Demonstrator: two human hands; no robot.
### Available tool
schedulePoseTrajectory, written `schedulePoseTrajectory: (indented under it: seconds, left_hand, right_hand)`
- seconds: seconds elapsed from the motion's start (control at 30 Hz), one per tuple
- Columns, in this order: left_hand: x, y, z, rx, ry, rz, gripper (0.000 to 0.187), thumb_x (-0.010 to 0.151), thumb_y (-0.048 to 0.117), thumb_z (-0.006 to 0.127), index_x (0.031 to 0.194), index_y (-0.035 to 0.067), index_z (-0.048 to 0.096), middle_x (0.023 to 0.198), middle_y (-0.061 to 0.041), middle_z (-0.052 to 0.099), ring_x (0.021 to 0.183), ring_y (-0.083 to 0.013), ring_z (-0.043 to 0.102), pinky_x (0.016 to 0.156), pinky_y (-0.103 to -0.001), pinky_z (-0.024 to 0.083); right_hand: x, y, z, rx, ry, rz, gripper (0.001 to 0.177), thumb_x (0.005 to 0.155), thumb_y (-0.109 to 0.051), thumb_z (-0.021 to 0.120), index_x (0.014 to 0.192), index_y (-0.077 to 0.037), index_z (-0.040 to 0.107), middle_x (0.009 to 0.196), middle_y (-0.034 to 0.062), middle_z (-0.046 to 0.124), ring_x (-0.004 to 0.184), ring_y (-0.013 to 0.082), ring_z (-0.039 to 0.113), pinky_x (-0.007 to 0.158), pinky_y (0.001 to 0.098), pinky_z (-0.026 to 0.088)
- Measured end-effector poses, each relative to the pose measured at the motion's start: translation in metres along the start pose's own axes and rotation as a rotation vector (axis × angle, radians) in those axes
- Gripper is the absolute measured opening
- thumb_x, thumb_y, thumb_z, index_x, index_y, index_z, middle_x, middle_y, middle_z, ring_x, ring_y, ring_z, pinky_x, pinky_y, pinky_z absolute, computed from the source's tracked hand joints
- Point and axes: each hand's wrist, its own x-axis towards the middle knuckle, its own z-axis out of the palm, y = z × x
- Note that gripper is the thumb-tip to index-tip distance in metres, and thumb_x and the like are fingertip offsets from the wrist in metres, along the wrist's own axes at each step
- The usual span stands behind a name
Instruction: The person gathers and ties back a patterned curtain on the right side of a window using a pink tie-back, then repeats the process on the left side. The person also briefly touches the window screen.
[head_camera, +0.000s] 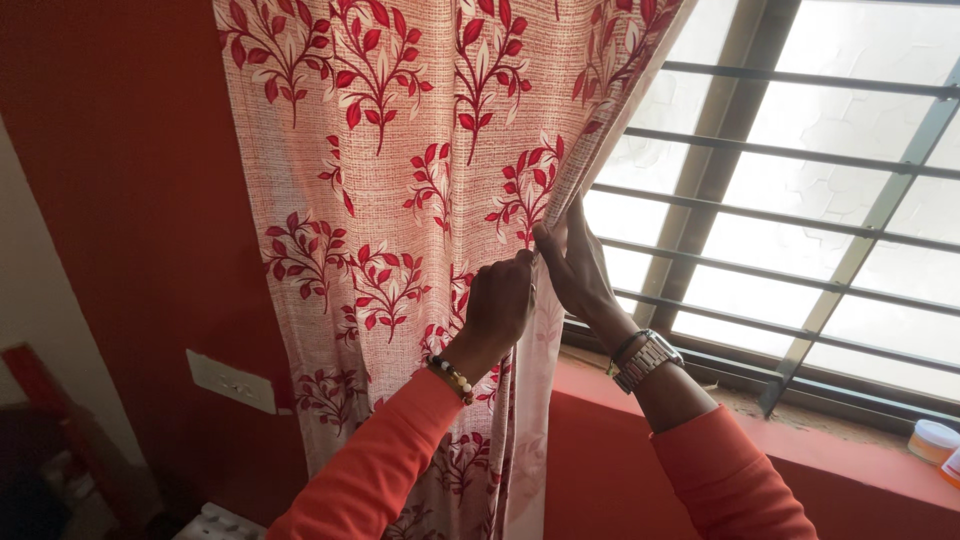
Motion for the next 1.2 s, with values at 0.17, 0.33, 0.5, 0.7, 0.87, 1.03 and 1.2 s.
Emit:
schedulePoseTrajectory:
  seconds: [0.17,0.33,0.5,0.7,0.87,1.03,1.2]
  left_hand:
    - [0.003,-0.004,-0.004,0.066,-0.011,-0.002,0.011,0.086,0.0,0.065,0.096,0.0,0.061,0.075,-0.019,0.07,0.07,-0.0365,0.072,0.062,-0.046,0.058]
    - [0.0,-0.003,-0.006,0.222,0.029,0.05,0.008,0.089,0.002,0.066,0.095,0.001,0.061,0.074,-0.016,0.07,0.068,-0.0327,0.073,0.056,-0.043,0.058]
    - [-0.003,-0.006,-0.017,0.279,0.239,0.28,0.02,0.078,0.005,0.068,0.096,-0.003,0.065,0.068,-0.012,0.068,0.062,-0.0287,0.07,0.052,-0.041,0.053]
    - [0.001,-0.008,-0.029,0.299,-0.006,0.104,0.004,0.089,0.007,0.066,0.085,0.006,0.067,0.071,-0.013,0.068,0.072,-0.029,0.071,0.074,-0.047,0.055]
    - [0.002,-0.008,-0.039,0.476,0.155,0.147,0.007,0.085,0.005,0.063,0.09,0.004,0.068,0.067,-0.009,0.068,0.072,-0.0257,0.071,0.112,-0.059,0.036]
    - [0.005,-0.011,-0.036,0.502,0.086,0.044,0.007,0.088,0.004,0.062,0.086,0.008,0.067,0.063,-0.009,0.069,0.073,-0.0248,0.071,0.119,-0.065,0.023]
    - [0.01,-0.023,-0.024,0.419,0.103,-0.016,0.004,0.09,0.007,0.063,0.089,0.009,0.065,0.07,-0.008,0.071,0.074,-0.027,0.071,0.116,-0.061,0.029]
  right_hand:
    - [0.003,-0.002,0.004,-0.009,0.005,0.046,0.075,0.106,-0.046,0.048,0.162,-0.007,0.018,0.152,0.0311,0.051,0.141,0.046,0.051,0.112,0.0562,0.044]
    - [0.005,-0.005,0.008,-0.198,0.066,-0.028,0.072,0.107,-0.045,0.049,0.161,-0.005,0.024,0.164,0.0335,0.033,0.146,0.051,0.042,0.115,0.0588,0.043]
    - [0.006,-0.01,0.009,-0.662,0.042,-0.075,0.083,0.104,-0.044,0.057,0.157,0.008,0.021,0.163,0.0354,0.019,0.149,0.0588,0.018,0.116,0.0689,0.026]
    - [0.013,-0.008,0.013,-0.571,0.027,-0.115,0.079,0.106,-0.04,0.054,0.155,0.013,0.023,0.162,0.0398,0.018,0.15,0.0622,0.015,0.122,0.0639,0.025]
    - [0.02,-0.004,0.022,-0.509,0.046,-0.2,0.077,0.107,-0.036,0.054,0.154,0.016,0.022,0.16,0.0462,0.017,0.15,0.064,0.015,0.125,0.0611,0.025]
    - [0.025,0.003,0.026,-0.471,0.023,-0.203,0.079,0.105,-0.037,0.055,0.153,0.017,0.022,0.159,0.0471,0.017,0.149,0.0634,0.013,0.123,0.0602,0.025]
    - [0.034,0.01,0.027,-0.493,0.0,-0.254,0.078,0.105,-0.037,0.056,0.151,0.016,0.024,0.158,0.0466,0.018,0.149,0.0636,0.014,0.123,0.0614,0.025]
